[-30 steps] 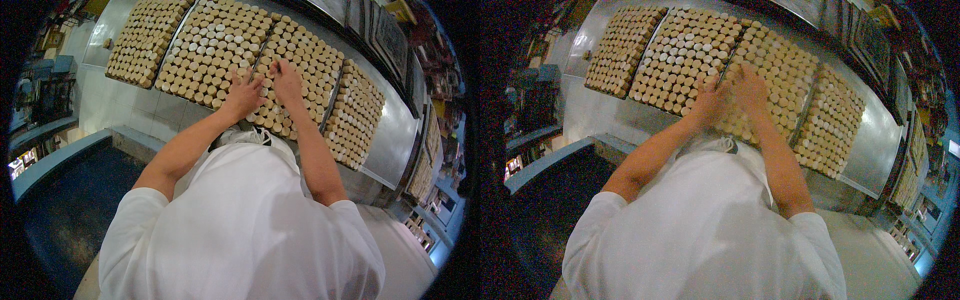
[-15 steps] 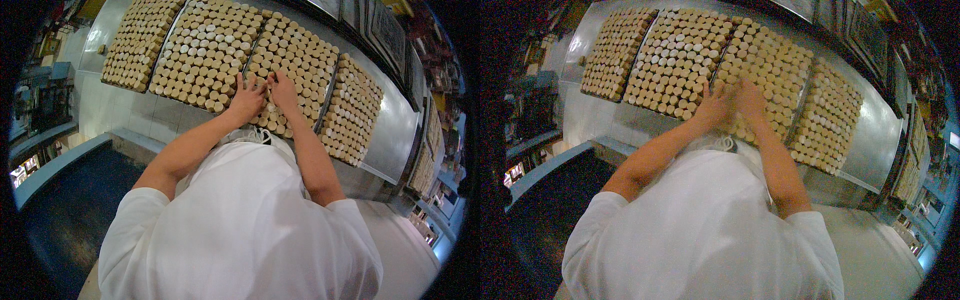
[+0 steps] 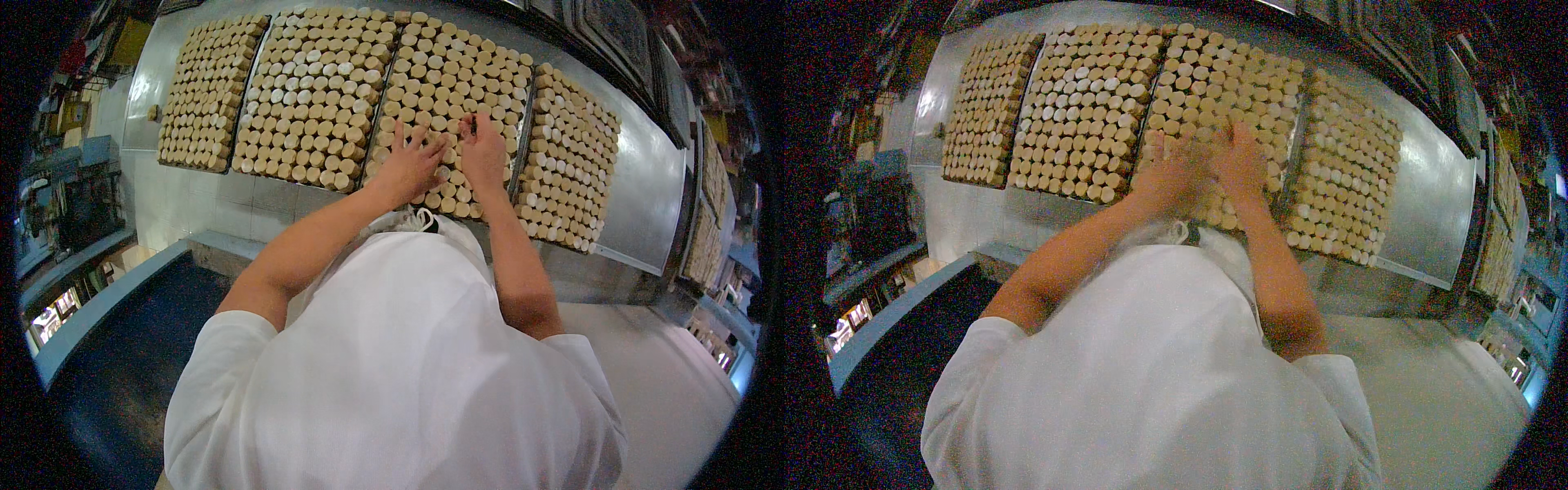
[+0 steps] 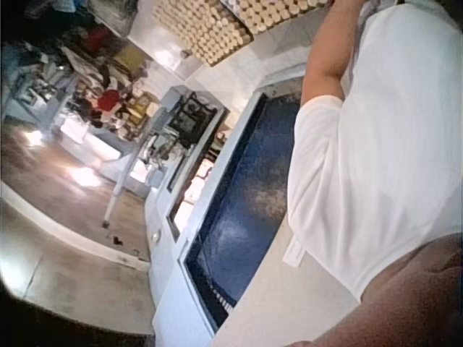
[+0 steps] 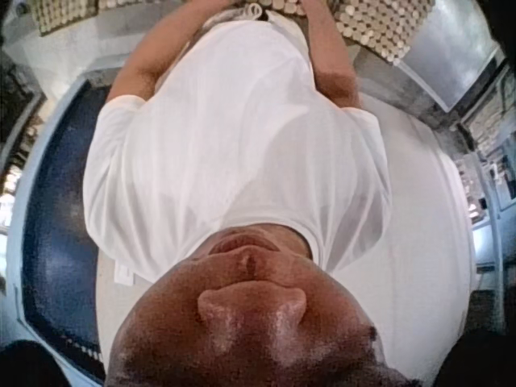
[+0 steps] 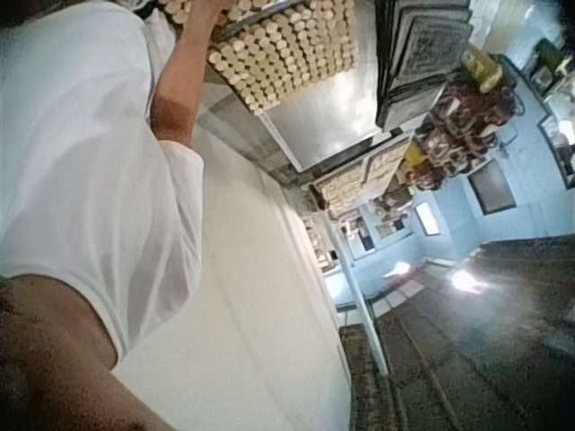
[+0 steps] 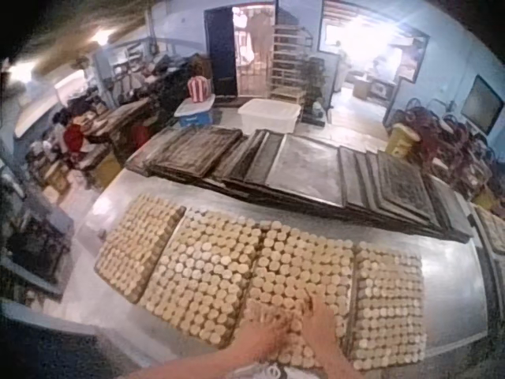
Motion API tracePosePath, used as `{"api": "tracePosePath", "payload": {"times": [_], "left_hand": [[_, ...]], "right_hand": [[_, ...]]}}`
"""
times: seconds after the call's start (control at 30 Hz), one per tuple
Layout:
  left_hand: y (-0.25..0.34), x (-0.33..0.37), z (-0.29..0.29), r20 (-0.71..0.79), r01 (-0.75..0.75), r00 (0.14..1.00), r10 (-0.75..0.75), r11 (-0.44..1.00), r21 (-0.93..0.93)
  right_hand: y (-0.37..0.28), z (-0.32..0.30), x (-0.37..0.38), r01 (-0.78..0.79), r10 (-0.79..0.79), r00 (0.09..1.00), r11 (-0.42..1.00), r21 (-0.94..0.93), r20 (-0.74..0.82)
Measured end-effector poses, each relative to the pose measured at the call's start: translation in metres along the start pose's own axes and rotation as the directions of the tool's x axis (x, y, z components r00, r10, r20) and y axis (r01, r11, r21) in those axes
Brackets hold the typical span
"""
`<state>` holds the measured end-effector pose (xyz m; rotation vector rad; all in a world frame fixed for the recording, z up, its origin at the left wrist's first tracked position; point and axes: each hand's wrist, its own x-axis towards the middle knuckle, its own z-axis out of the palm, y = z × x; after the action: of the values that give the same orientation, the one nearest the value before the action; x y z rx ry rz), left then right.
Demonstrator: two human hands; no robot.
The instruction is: The person arranges small round dough pieces on multiple metal baking trays. They pick up individual dough pucks and place them in neat rows, filling the trays methodically.
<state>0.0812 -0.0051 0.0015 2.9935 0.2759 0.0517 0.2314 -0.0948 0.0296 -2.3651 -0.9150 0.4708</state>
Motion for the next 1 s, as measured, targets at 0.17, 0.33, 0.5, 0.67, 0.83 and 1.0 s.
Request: {"api": "tracePosePath", "payload": {"times": [0.17, 0.33, 0.5, 0.67, 0.83, 1.0], "left_hand": [[0.010, 0.010, -0.007, 0.208, -0.046, 0.977, 0.041, 0.999, 0.019], [0.017, 0.022, -0.007, 0.100, -0.093, 0.991, 0.092, 0.996, 0.003], [0.029, 0.027, 0.002, 0.224, -0.126, 0.969, 0.107, 0.989, 0.073], [0.033, 0.032, 0.010, 0.055, -0.152, 0.987, 0.152, 0.988, -0.002], [0.043, 0.042, 0.017, 0.162, -0.187, 0.971, 0.176, 0.980, 0.059], [0.050, 0.055, 0.019, 0.064, -0.208, 0.975, 0.214, 0.974, -0.088]], "right_hand": [[0.008, -0.013, 0.000, 0.039, -0.035, 0.999, 0.991, -0.126, 0.038], [0.018, -0.024, 0.000, 0.006, 0.002, 0.990, 0.999, 0.051, -0.143], [0.026, -0.023, -0.008, -0.055, 0.055, 0.996, 0.998, 0.010, 0.074], [0.045, -0.027, -0.017, -0.017, 0.013, 0.990, 1.000, -0.023, -0.141], [0.064, -0.028, -0.012, -0.077, 0.074, 0.996, 0.995, -0.064, -0.045], [0.070, -0.040, -0.010, -0.126, 0.120, 0.949, 0.992, 0.000, -0.292]]}}
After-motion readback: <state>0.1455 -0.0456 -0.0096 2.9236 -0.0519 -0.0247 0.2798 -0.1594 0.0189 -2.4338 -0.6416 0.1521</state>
